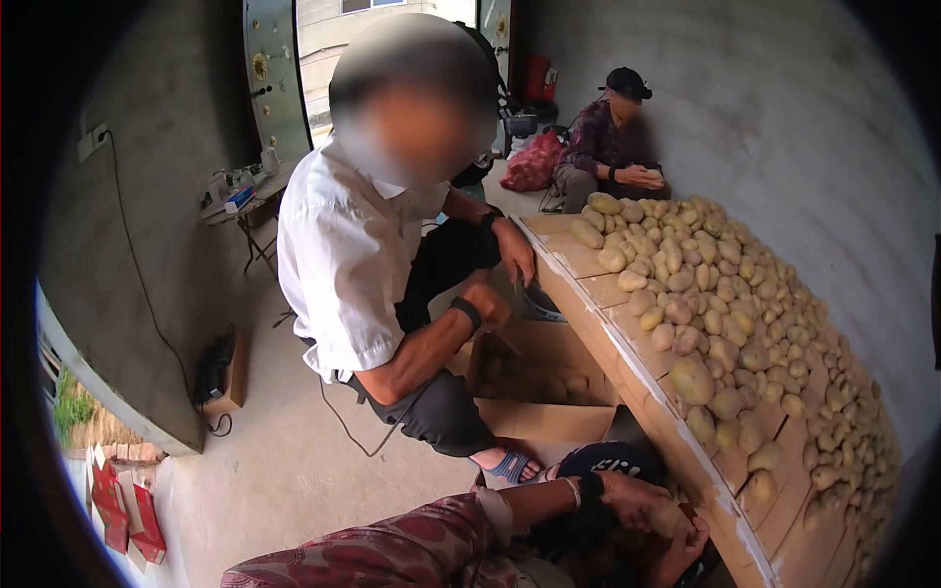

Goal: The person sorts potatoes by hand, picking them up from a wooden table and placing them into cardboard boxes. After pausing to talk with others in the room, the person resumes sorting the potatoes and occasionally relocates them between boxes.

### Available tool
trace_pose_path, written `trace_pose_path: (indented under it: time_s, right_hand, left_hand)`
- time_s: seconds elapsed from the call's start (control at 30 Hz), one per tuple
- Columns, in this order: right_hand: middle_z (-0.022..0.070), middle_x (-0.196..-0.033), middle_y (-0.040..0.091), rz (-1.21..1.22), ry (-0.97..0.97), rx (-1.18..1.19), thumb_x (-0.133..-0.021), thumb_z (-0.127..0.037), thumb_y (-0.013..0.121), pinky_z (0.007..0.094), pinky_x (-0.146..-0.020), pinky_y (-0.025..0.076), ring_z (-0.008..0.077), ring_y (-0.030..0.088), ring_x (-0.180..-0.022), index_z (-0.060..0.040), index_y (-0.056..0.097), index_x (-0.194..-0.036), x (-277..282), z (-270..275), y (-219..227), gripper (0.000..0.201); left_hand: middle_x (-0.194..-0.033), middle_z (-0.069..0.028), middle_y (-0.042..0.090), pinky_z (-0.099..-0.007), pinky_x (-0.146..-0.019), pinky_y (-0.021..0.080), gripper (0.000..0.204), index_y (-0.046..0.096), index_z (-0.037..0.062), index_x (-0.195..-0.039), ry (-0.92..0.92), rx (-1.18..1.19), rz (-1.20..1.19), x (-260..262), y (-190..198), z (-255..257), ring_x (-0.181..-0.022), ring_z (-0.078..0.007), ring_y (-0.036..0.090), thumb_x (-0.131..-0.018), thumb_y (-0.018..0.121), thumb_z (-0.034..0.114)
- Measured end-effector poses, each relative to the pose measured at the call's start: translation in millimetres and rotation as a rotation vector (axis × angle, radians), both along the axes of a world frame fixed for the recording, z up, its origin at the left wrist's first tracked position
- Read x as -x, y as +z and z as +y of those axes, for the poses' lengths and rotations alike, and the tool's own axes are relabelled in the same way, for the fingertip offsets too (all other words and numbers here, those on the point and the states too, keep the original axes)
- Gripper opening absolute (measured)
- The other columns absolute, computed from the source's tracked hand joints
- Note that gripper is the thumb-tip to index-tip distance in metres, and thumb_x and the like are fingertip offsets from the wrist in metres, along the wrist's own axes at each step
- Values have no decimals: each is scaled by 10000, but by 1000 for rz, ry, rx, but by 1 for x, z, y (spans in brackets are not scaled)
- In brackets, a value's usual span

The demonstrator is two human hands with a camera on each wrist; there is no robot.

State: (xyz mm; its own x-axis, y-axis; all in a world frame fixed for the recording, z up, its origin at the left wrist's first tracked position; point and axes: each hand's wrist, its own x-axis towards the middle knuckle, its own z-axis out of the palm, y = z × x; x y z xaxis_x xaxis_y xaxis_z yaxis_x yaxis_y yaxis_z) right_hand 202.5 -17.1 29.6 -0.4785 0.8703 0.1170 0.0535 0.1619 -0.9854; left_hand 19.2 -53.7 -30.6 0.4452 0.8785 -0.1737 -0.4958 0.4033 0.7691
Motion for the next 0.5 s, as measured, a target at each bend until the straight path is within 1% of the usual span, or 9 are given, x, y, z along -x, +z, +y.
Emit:
trace_pose_path:
  time_s: [0.03, 0.07, 0.1, 0.13, 0.17, 0.23, 0.37, 0.43, 0.5]
  right_hand:
    - [127, -1102, 551, 18, -13, 5, -923, -241, 508, 316, -872, 409, 222, 511, -994, 61, 506, -1111, -2, -5, 2, 356]
    - [123, -1069, 564, 35, -26, 10, -930, -239, 489, 308, -858, 413, 215, 520, -959, 59, 517, -1094, -3, -8, 4, 341]
    - [123, -1069, 564, 35, -29, 12, -930, -239, 489, 308, -858, 413, 215, 520, -959, 59, 517, -1094, -5, -6, -1, 341]
    - [122, -1042, 573, -31, 54, -6, -936, -247, 469, 304, -849, 415, 212, 523, -943, 54, 531, -1073, -8, -2, -10, 337]
    - [120, -1015, 582, -96, 138, -25, -942, -255, 449, 300, -840, 417, 209, 526, -928, 50, 545, -1052, -10, 0, -15, 338]
    - [124, -988, 591, -86, 130, -1, -948, -277, 420, 303, -828, 419, 210, 531, -910, 46, 563, -1017, -8, -5, -15, 360]
    - [137, -1010, 584, -62, 110, -25, -951, -278, 404, 329, -851, 404, 233, 524, -923, 50, 548, -1048, -5, -3, -26, 371]
    - [141, -1019, 580, -69, 117, -34, -951, -279, 402, 338, -861, 397, 241, 519, -931, 51, 543, -1058, -5, -1, -26, 374]
    - [149, -1050, 571, -96, 130, -53, -949, -282, 404, 346, -884, 383, 252, 508, -967, 52, 532, -1077, -5, 2, -25, 380]
  left_hand:
    - [-1062, -95, 535, -336, -707, 497, 470, 383, 125, -1216, 15, 4, 22, -2, 2, -1, -833, -180, 573, -883, 521, 427]
    - [-1062, -95, 535, -336, -707, 497, 470, 383, 125, -1216, 11, 4, 19, -5, -7, 3, -833, -180, 573, -883, 521, 427]
    - [-1066, -98, 535, -326, -698, 501, 482, 384, 118, -1222, 19, -156, 123, -6, -21, 7, -820, -182, 580, -886, 504, 442]
    - [-1070, -101, 536, -315, -688, 504, 496, 385, 111, -1229, 27, -316, 229, -6, -34, 12, -808, -185, 588, -889, 487, 457]
    - [-1070, -101, 536, -315, -688, 504, 496, 385, 111, -1229, 25, -313, 229, -6, -22, 8, -808, -185, 588, -889, 487, 457]
    - [-1071, -98, 538, -280, -653, 508, 532, 365, 90, -1256, -59, 25, 366, -4, 20, -4, -765, -177, 601, -867, 547, 403]
    - [-1061, -99, 546, -251, -620, 504, 577, 346, 75, -1280, -29, 16, 289, -3, 20, -9, -725, -169, 605, -833, 611, 326]
    - [-1021, -87, 553, -251, -614, 497, 586, 354, 78, -1276, -23, 19, 191, -4, 17, -7, -719, -157, 593, -805, 649, 262]
    - [-1000, -78, 553, -247, -611, 492, 570, 368, 82, -1266, 10, 19, 201, -5, 16, -6, -709, -150, 585, -805, 652, 257]
